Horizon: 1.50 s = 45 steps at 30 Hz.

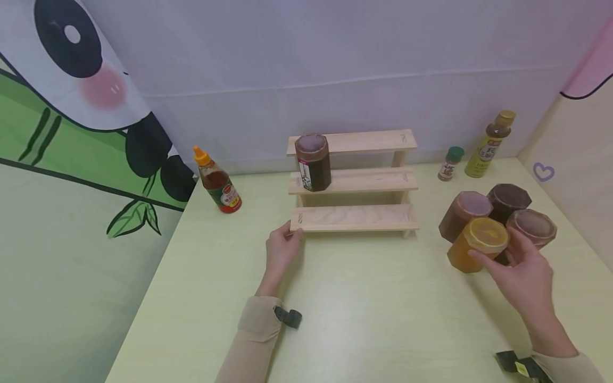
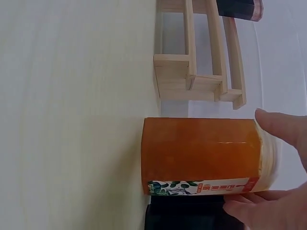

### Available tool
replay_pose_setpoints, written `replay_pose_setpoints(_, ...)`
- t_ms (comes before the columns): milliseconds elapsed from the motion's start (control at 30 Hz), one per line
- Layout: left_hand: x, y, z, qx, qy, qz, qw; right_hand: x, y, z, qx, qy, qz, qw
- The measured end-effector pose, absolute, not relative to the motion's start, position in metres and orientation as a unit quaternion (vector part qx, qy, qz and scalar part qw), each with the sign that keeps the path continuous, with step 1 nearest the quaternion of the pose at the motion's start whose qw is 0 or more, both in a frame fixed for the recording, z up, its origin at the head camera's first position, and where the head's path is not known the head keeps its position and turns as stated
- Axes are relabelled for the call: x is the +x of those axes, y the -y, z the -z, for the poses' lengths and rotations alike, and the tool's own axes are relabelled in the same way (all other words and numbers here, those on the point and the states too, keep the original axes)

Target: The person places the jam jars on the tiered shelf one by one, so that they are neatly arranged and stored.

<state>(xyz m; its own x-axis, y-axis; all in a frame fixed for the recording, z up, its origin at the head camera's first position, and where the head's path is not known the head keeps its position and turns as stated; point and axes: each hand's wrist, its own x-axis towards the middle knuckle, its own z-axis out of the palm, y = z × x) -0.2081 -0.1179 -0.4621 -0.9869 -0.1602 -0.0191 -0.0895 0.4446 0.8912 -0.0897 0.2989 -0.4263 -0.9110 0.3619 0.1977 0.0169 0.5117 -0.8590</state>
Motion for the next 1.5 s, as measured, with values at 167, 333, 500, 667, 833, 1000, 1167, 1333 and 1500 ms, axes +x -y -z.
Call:
replay_pose_setpoints(167,-0.208,0.118,0.462,0.077,0.849,0.522,0.032,-0.092,-0.301,0.432,-0.094,0.855,-0.482,0.164)
replay_pose_setpoints(333,-0.208,0.118,0.461,0.081,0.847,0.525,0.029,-0.092,-0.303,0.436,-0.095,0.864,-0.473,0.143)
replay_pose_setpoints(500,-0.208,0.117,0.461,0.086,0.847,0.524,0.026,-0.094,-0.306,0.438,-0.087,0.865,-0.475,0.138)
replay_pose_setpoints(667,-0.208,0.117,0.461,0.085,0.848,0.523,0.027,-0.096,-0.308,0.439,-0.073,0.87,-0.468,0.136)
replay_pose_setpoints(833,-0.208,0.117,0.46,0.083,0.845,0.527,0.028,-0.097,-0.309,0.441,-0.061,0.875,-0.464,0.125)
replay_pose_setpoints(1000,-0.208,0.117,0.461,0.081,0.844,0.53,0.028,-0.099,-0.312,0.443,-0.061,0.879,-0.458,0.118)
replay_pose_setpoints(1167,-0.209,0.118,0.462,0.08,0.842,0.533,0.026,-0.101,-0.314,0.445,-0.063,0.882,-0.454,0.111)
replay_pose_setpoints(1333,-0.209,0.118,0.462,0.08,0.84,0.535,0.024,-0.102,-0.317,0.446,-0.062,0.878,-0.464,0.098)
replay_pose_setpoints(1500,-0.209,0.118,0.462,0.078,0.841,0.534,0.025,-0.102,-0.318,0.444,-0.065,0.879,-0.462,0.094)
